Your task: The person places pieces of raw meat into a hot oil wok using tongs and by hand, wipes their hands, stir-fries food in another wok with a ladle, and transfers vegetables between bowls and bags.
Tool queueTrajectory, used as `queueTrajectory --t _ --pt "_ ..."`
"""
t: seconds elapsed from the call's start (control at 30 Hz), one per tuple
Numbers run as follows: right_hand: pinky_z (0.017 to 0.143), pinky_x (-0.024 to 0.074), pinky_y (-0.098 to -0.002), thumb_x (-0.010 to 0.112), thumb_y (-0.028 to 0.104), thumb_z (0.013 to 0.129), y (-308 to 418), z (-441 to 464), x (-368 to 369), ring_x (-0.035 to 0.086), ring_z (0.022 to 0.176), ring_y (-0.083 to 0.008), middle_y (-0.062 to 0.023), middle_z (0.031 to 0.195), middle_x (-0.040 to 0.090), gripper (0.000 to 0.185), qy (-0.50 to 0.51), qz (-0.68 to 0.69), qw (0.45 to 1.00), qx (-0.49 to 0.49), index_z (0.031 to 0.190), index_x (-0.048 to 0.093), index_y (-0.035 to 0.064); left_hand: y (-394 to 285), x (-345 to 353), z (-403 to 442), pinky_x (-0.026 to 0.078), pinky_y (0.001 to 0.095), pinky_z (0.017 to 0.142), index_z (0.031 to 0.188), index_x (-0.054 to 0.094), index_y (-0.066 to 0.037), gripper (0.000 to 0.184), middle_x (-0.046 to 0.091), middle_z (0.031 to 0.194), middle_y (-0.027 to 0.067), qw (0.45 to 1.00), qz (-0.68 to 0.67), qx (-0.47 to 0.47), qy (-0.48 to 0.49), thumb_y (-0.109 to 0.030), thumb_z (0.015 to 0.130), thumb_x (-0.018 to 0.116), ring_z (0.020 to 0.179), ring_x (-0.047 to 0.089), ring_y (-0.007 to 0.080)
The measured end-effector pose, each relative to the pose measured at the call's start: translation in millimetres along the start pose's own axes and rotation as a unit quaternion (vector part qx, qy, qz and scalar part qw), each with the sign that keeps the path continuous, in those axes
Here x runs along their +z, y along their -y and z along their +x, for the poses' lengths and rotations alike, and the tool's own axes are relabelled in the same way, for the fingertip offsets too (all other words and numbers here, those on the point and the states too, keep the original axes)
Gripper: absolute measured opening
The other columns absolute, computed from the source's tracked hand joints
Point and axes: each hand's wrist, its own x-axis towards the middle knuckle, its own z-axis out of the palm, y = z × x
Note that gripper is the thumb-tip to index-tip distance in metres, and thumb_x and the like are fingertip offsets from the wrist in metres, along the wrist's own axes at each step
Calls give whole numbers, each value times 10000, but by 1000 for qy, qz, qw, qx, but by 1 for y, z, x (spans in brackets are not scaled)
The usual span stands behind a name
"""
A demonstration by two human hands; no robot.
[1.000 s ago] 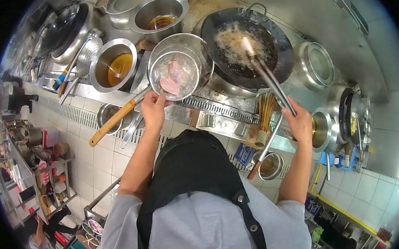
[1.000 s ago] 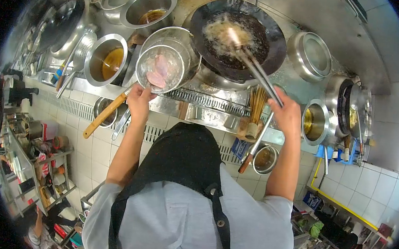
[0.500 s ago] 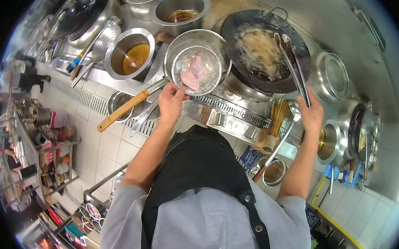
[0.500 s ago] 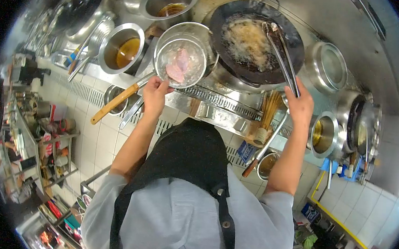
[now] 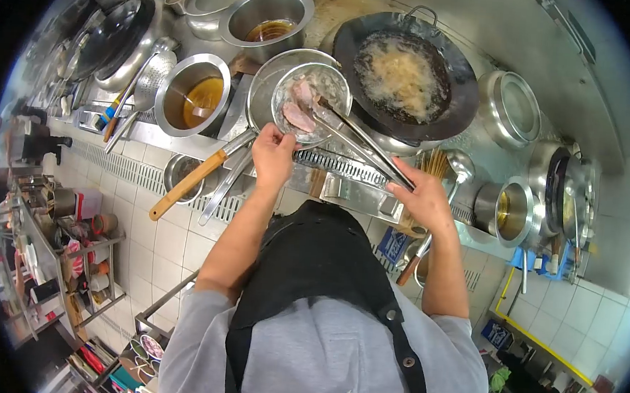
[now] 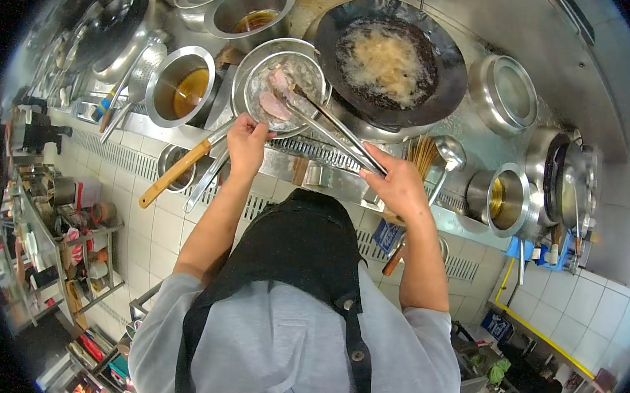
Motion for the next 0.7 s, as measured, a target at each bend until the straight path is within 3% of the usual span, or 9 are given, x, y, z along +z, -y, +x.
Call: queueTrajectory --t 0.07,0.17,0.27,0.4,0.57,0.7 --pt "927 513 -302 776 162 862 -16 1 -7 711 1066 -211 -148 1279 709 561 9 -14 1000 -24 1395 615 90 3 -1 -2 573 280 598 769 494 -29 218 583 701 45 999 -26 -34 3 -2 905 663 615 644 135" --pt "911 504 -272 781 131 873 -15 -9 -22 667 1046 -129 -99 1230 729 561 17 75 996 40 1407 613 92 7 1 0 560 277 582 760 496 -20 212 602 712 59 992 -100 -75 -14 -3 894 659 625 661 144" --pt "904 493 -253 789 125 882 -41 -15 -39 608 1049 -84 -61 1199 723 568 -36 129 991 -19 1418 607 84 12 -6 5 585 287 605 780 509 -16 189 611 753 72 986 -135 -97 -23 10 897 656 645 653 150" --pt "923 490 -282 794 187 885 -56 6 -84 610 1078 -97 -89 1197 731 553 -161 34 986 14 1395 622 61 9 -20 1 617 310 662 831 533 -3 144 619 810 85 984 -137 -110 -24 8 911 653 697 650 154" --pt "957 506 -338 786 310 847 -71 89 -128 710 1070 -272 -216 1153 735 570 -216 -137 962 95 1355 657 87 13 -26 -10 625 312 682 848 540 2 132 631 832 92 981 -136 -137 -16 -7 923 649 708 660 160" --pt "997 501 -399 800 341 811 -82 147 -123 673 1148 -366 -234 1226 697 604 -248 -238 937 70 1350 662 105 10 -27 -15 622 307 677 846 543 -2 124 642 819 100 979 -147 -139 -7 -11 922 641 696 675 174"
